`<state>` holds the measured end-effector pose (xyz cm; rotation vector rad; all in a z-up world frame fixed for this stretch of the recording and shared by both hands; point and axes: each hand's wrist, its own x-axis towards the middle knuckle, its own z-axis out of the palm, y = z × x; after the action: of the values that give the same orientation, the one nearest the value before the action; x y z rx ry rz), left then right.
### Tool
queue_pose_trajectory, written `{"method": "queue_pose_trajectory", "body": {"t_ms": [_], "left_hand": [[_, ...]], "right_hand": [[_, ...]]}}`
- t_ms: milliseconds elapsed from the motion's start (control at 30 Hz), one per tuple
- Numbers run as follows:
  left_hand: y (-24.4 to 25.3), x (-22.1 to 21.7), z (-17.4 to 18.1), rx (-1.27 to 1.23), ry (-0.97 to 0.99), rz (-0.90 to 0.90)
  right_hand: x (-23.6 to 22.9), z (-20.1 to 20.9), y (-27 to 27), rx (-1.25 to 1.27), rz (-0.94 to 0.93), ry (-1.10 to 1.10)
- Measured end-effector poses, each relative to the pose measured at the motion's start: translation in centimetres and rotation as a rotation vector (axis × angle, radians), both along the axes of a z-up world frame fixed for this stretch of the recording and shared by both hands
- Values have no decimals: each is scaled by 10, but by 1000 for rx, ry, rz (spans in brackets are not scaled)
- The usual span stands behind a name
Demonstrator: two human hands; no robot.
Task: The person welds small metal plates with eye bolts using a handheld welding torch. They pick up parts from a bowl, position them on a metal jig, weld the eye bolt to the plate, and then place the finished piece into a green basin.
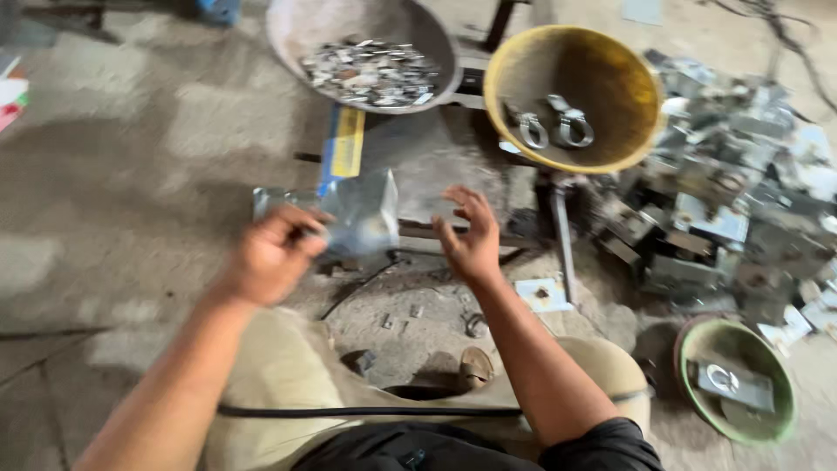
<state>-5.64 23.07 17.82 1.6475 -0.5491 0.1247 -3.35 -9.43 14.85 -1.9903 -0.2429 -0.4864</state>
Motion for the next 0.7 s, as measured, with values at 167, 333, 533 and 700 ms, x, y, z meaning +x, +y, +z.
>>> {"method": "queue_pose_trajectory", "body": {"t_ms": [167, 333, 533, 700], "left_hand": [[-103, -20, -41, 583, -191, -67], [-126, -21, -58, 777, -143, -29], [-152, 7, -35, 960, -332, -27], [-228, 78, -9, 863, -423, -72]], "right_hand": [[1, -13, -86, 475, -71, 160], [6, -62, -117, 818, -49, 123], [-6, -29, -110, 606, -4, 242], [-4, -2, -119, 589, -58, 250]]}}
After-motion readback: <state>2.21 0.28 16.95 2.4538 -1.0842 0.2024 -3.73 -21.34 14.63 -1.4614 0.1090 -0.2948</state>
